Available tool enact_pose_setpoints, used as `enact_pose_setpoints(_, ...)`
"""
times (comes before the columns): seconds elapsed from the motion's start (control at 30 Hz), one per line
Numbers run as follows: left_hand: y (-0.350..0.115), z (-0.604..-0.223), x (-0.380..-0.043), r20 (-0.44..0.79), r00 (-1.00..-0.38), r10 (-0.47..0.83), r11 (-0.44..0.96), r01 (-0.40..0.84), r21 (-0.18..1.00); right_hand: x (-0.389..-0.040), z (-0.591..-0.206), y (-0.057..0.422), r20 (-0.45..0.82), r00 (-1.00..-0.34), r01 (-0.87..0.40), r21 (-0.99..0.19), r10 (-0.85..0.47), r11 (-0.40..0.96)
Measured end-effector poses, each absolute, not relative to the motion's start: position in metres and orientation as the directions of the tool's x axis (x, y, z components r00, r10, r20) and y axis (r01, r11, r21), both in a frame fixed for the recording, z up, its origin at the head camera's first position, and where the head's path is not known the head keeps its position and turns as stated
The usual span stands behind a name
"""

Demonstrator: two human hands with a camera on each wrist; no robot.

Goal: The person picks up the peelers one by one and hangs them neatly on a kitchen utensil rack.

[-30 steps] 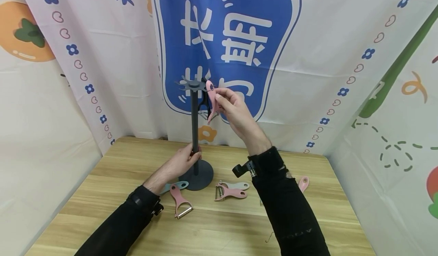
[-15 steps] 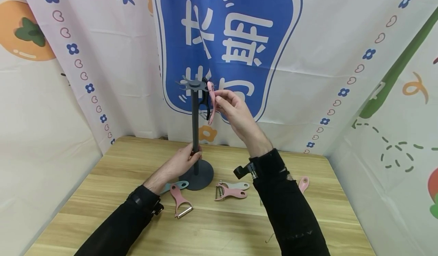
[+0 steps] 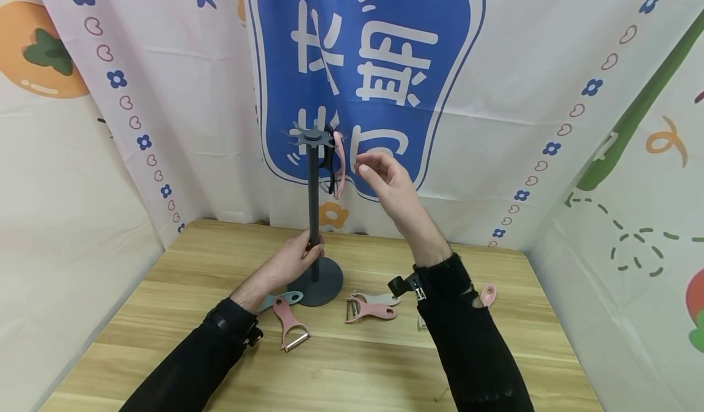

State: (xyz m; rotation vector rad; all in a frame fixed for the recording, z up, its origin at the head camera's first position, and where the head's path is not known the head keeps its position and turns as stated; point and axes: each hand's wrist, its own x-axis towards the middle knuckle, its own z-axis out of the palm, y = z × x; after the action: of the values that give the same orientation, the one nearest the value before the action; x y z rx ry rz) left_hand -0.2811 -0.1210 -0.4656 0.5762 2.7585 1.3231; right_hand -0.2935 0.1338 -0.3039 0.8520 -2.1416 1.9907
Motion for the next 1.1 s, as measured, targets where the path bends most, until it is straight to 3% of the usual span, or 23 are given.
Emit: enact_pose_setpoints(1.1,-0.121,-0.466,-0.280,0.121,-0.937,0.328,0.570,0.298,0.766,-0.263,-0.339,0.187,0.471,-0.841,-0.540,-0.696,-0.266,0.473)
